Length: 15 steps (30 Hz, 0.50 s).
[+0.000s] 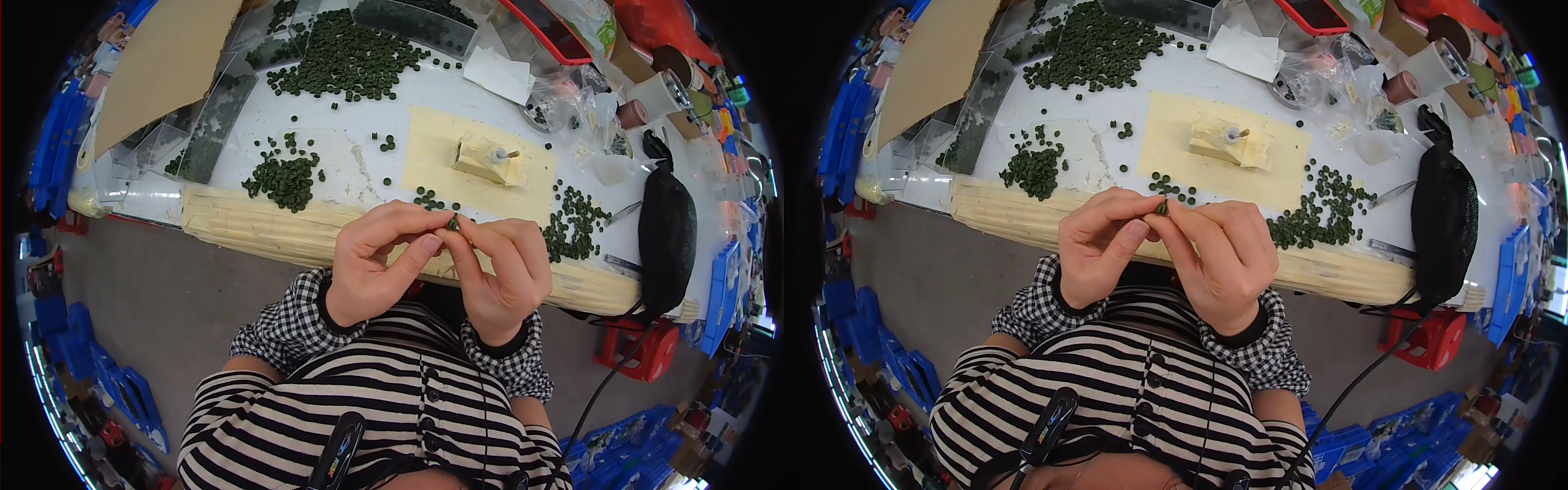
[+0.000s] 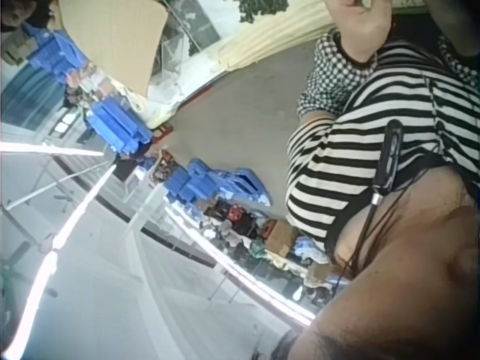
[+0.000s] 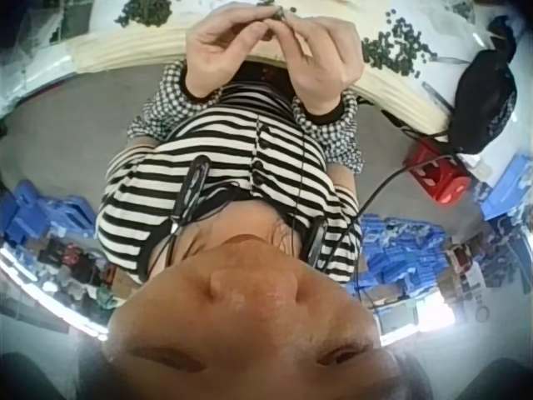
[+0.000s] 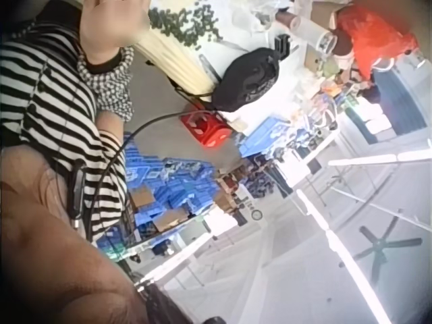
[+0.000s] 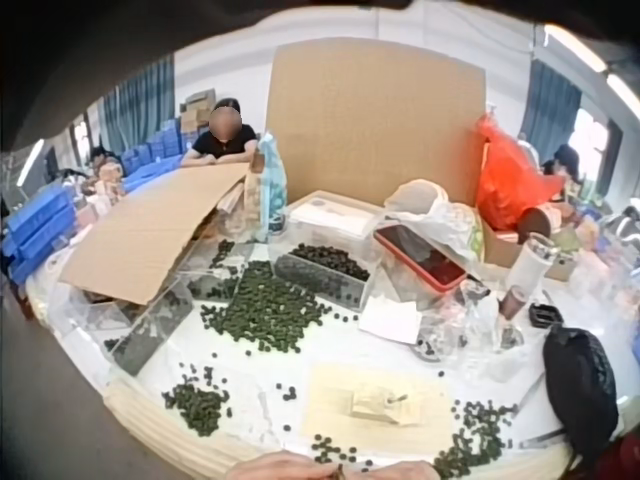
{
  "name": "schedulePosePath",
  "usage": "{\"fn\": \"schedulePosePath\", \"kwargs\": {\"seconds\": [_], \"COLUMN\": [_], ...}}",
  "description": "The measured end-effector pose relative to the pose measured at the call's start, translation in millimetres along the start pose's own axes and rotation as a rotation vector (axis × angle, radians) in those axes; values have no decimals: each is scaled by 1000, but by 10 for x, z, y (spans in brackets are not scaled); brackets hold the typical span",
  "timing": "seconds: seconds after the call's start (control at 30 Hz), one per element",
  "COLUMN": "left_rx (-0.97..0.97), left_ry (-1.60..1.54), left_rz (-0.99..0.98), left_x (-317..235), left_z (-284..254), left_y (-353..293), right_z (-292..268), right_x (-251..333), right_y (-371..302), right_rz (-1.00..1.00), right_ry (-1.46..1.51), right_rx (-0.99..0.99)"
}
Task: The recorder is picking up and sorting small green plastic pieces on a factory workbench.
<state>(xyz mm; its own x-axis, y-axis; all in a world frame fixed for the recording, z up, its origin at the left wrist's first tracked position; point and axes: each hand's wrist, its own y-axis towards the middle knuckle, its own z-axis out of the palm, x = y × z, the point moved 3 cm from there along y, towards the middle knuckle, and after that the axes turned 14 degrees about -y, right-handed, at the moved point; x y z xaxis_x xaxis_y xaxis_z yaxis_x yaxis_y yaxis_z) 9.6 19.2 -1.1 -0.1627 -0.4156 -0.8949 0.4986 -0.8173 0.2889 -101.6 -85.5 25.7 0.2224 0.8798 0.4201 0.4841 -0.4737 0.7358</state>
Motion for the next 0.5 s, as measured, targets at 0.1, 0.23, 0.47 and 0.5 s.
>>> {"fn": "schedulePosePath", "kwargs": {"seconds": [0.1, 0.23, 0.47, 0.5], "left_rx": [4, -4, -30, -31], "left_ry": [-4, -10, -23, -25], "left_rz": [2, -2, -3, -4], "left_x": [1, 6, 9, 9], "left_z": [-10, -17, -20, -21], "left_y": [-1, -1, 1, 1], "right_z": [3, 25, 32, 34], "right_x": [7, 0, 7, 7], "right_y": [5, -9, -19, -21], "right_rz": [-9, -19, -8, -7], "right_ry": [5, 14, 29, 34], "right_rx": [-1, 4, 22, 22]}}
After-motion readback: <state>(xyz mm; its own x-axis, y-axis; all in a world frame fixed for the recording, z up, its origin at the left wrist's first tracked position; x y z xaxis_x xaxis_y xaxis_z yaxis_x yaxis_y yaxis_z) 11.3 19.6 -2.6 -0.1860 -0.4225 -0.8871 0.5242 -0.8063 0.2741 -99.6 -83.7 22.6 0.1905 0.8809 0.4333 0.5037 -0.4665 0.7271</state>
